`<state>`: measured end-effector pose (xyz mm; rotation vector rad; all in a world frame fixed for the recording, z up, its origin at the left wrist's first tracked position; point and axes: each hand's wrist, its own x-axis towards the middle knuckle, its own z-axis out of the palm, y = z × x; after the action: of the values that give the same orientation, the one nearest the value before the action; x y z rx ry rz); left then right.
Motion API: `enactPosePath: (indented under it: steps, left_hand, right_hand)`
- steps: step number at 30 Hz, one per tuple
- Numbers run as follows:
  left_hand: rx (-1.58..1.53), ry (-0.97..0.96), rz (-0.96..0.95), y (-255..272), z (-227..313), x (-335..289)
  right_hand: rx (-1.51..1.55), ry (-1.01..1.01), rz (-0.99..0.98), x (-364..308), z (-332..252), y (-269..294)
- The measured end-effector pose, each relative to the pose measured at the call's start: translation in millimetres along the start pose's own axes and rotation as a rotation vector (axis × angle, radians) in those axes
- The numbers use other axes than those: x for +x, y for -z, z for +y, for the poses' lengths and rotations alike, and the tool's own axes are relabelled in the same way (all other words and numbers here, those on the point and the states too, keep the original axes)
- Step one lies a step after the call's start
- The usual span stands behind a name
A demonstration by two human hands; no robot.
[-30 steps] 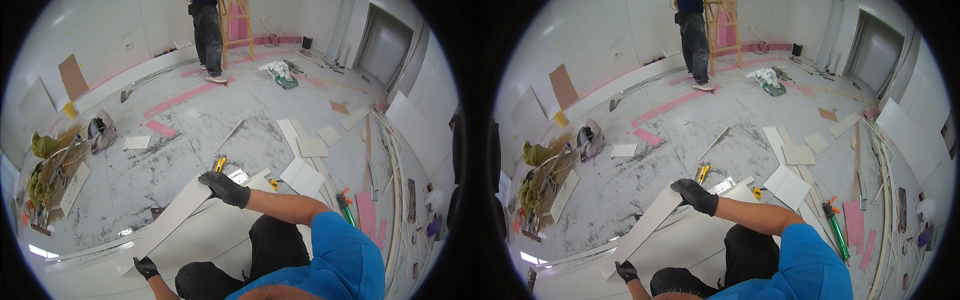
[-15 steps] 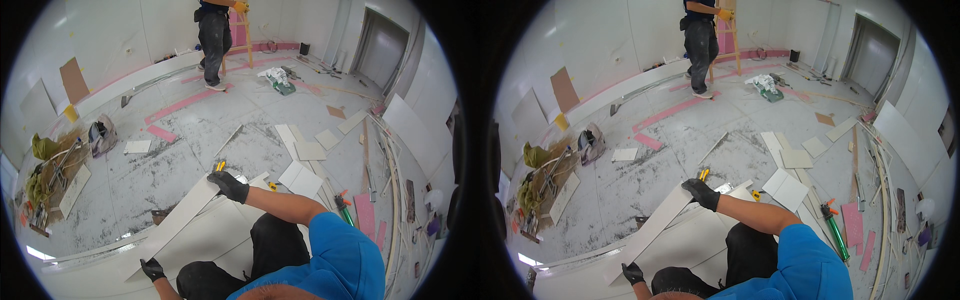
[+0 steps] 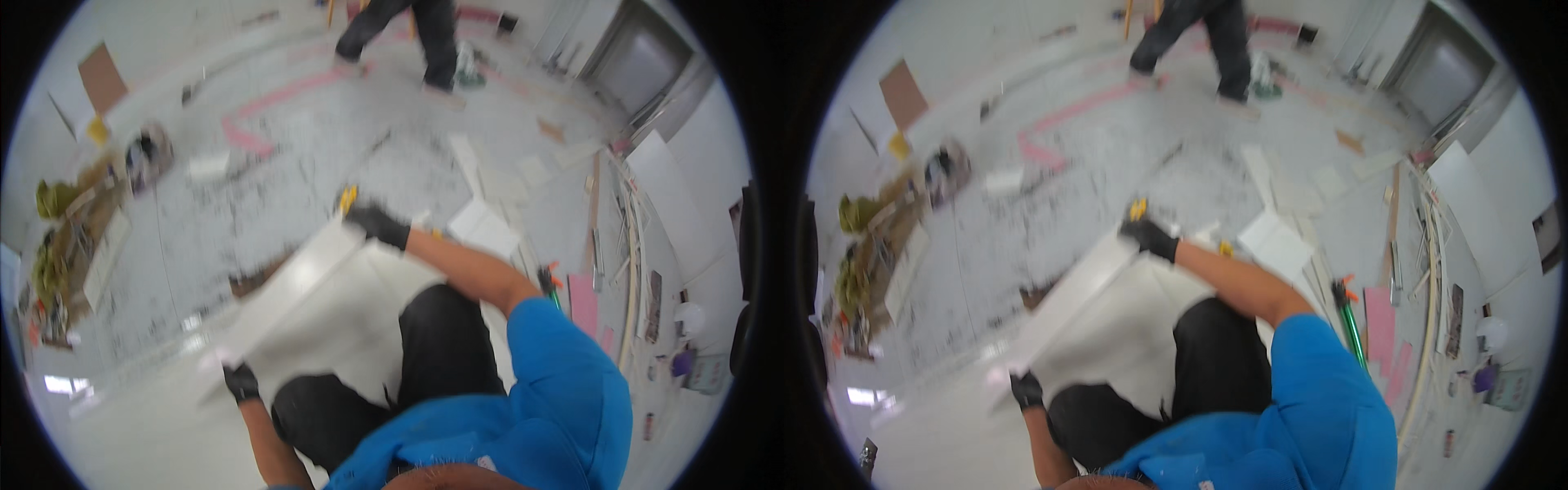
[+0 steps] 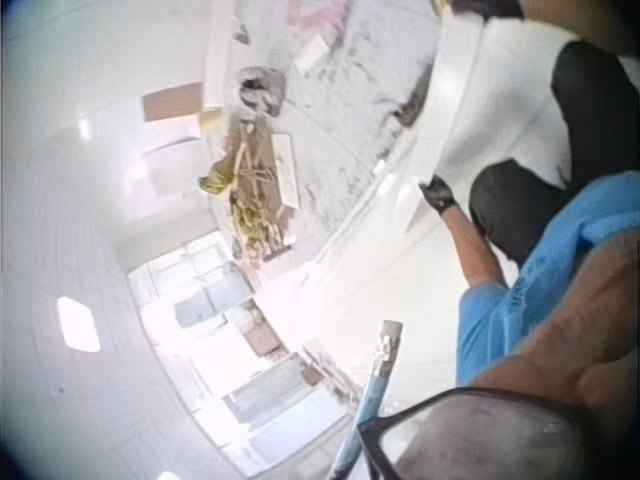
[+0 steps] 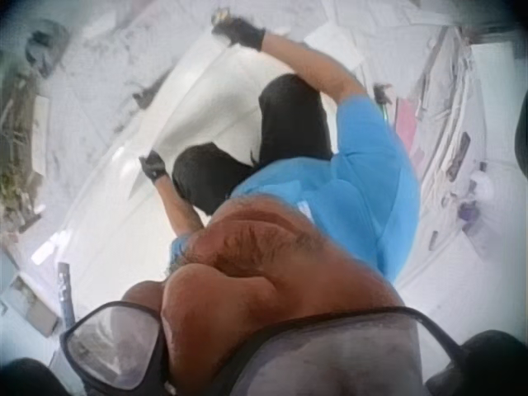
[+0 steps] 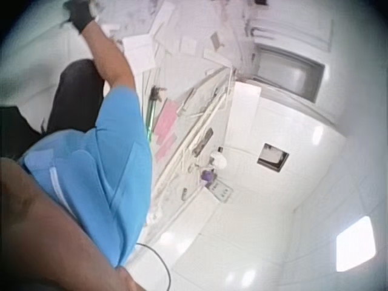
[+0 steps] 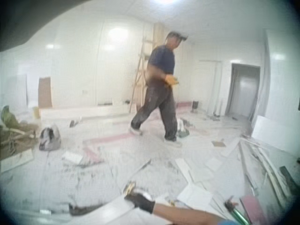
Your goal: The person kneels on the floor and installs white rectangular floor tiles. They position each tile, press it into place, and use a yellow utility knife to trim the edges for a precise fit. Another worker is visible in the background.
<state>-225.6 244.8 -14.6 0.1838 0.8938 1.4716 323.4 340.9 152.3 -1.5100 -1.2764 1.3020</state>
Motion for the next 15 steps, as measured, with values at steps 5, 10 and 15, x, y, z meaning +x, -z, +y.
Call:
enactPosePath:
  steps: [5,10,15]
  left_hand:
    - [0.243,0.363,0.205,3,-13,-21]
    - [0.542,0.581,0.218,11,-27,-38]
    - [1.513,0.398,0.069,7,-16,-40]
  right_hand:
    - [-0.177,-0.202,-0.045,-34,56,50]
    - [-0.182,-0.354,0.098,-62,128,53]
    - [-0.350,-0.373,0.164,-67,159,44]
